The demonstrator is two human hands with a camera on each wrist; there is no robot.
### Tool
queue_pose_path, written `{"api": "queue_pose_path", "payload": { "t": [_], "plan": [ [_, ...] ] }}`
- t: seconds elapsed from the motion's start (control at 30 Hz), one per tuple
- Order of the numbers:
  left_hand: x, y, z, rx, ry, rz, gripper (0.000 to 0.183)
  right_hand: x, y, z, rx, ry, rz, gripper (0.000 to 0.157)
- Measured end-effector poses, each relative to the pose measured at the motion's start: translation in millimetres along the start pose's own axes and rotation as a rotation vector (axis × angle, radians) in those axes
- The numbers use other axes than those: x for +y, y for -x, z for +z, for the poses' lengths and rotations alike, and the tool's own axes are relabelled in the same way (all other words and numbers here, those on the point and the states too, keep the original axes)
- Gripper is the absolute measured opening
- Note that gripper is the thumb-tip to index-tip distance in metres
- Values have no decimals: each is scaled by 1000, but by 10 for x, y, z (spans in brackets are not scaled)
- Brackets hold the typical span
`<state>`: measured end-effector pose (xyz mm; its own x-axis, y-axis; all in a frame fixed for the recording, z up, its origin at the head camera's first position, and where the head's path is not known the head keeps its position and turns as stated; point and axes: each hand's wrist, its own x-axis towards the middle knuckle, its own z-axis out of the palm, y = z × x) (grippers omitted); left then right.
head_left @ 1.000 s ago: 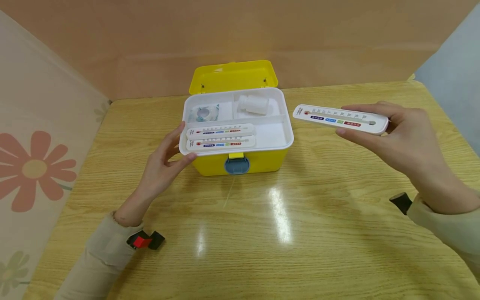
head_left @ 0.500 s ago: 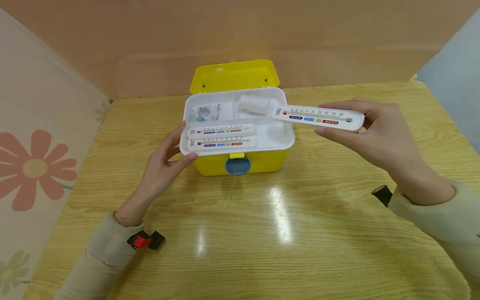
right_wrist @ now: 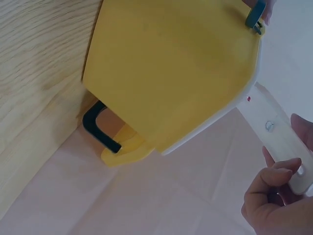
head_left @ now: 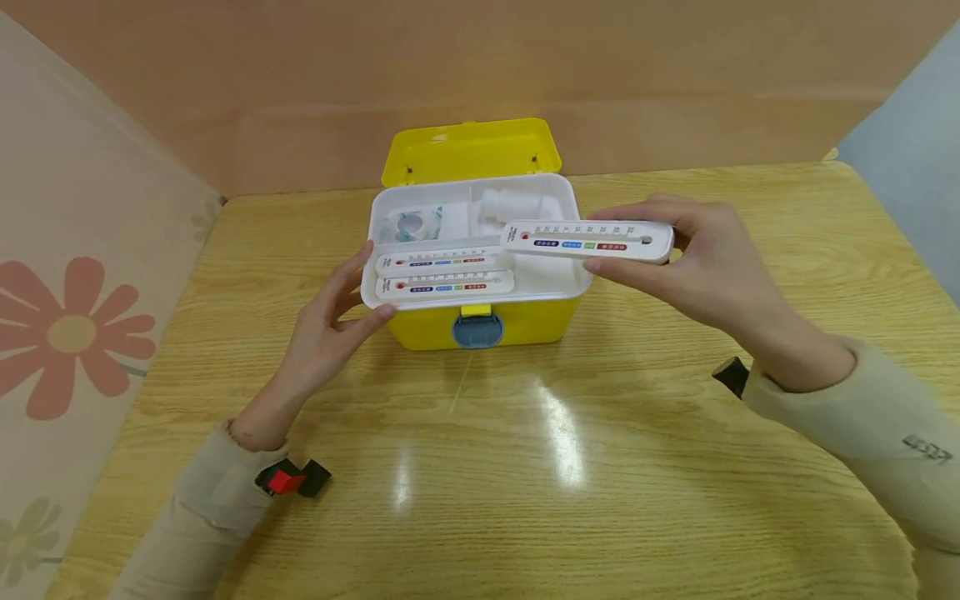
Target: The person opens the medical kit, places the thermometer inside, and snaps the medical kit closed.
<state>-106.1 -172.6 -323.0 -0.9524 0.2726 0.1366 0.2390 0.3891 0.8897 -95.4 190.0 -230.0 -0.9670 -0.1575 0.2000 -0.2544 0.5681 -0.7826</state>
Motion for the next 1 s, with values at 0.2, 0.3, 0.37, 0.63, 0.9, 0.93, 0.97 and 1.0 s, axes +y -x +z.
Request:
{"api": "queue_pose_path", "payload": {
  "t": [0.2,0.3,0.37,0.63,0.9,0.93,0.97,1.0],
  "plan": [
    [11,-7,-2,0,-9,-2,73,-72,-70,96,-49,-35,-15,37],
    [16,-9,-1,-1,-13,-5,73,-101,-99,148,-81,-57,-31,37],
    [17,-8,0,-1,-10,-6,73,-115,-115,181,-100,-68,-41,37],
    [-6,-1,10,3,0,0,72,-173,-181,304,-155,-52,-85,36],
    [-7,-4,15,8,19,15,72,-259,-218,375,-210,-38,-104,40],
    [-6,-3,15,9,21,15,72,-264,-224,389,-216,-39,-107,40],
    [-5,-2,16,9,24,15,72,-268,-231,404,-219,-35,-116,39],
    [-6,-1,16,10,26,16,72,-270,-238,421,-223,-33,-123,39]
  ]
}}
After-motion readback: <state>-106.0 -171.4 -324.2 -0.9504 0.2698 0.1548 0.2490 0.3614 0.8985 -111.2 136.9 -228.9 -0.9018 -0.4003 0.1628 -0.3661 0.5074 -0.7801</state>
